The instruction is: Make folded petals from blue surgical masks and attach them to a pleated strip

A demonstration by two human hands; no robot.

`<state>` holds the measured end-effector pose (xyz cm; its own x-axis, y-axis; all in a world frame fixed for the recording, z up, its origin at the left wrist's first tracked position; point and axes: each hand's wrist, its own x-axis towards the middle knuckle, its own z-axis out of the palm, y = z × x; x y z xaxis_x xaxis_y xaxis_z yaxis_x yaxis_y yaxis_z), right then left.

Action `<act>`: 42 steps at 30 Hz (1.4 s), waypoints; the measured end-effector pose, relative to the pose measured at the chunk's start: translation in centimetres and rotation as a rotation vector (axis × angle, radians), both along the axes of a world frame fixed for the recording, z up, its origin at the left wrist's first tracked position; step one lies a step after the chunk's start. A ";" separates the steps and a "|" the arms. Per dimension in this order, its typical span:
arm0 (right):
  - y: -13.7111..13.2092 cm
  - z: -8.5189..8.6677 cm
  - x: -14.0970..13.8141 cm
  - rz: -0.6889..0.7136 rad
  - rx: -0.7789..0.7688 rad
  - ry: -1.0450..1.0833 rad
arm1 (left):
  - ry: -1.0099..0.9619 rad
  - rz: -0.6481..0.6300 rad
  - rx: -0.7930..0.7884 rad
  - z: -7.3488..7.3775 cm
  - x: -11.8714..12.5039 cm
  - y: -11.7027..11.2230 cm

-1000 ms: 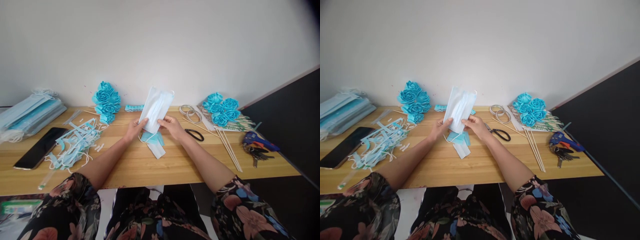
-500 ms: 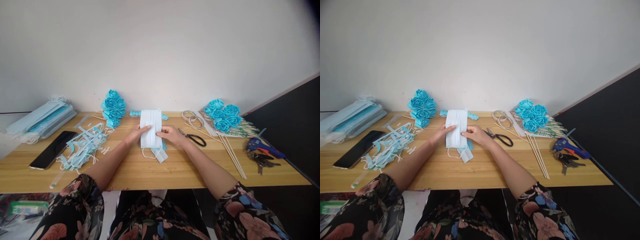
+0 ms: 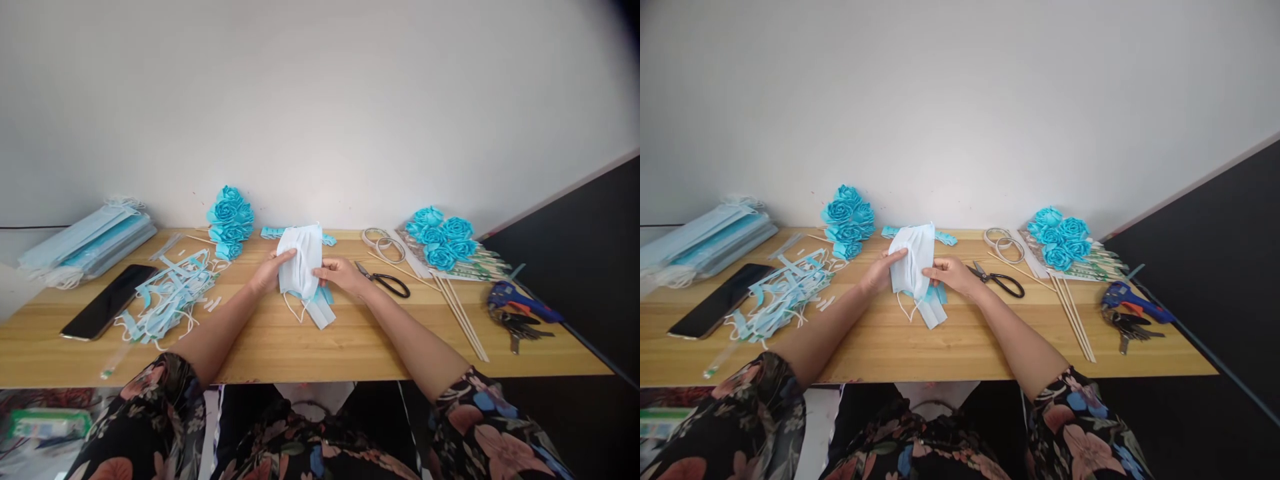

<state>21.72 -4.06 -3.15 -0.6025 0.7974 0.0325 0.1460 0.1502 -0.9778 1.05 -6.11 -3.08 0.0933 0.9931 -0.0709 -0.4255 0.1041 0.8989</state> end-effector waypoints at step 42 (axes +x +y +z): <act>-7.1 -2.0 1.8 -0.119 0.713 -0.717 | -0.304 0.053 0.032 -0.5 -2.8 2.5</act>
<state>23.47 -11.18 -5.17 -0.5849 0.7895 0.1862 0.7147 0.6102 -0.3418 -1.72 -3.59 -3.58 0.0533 0.9985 -0.0160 -0.6793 0.0480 0.7323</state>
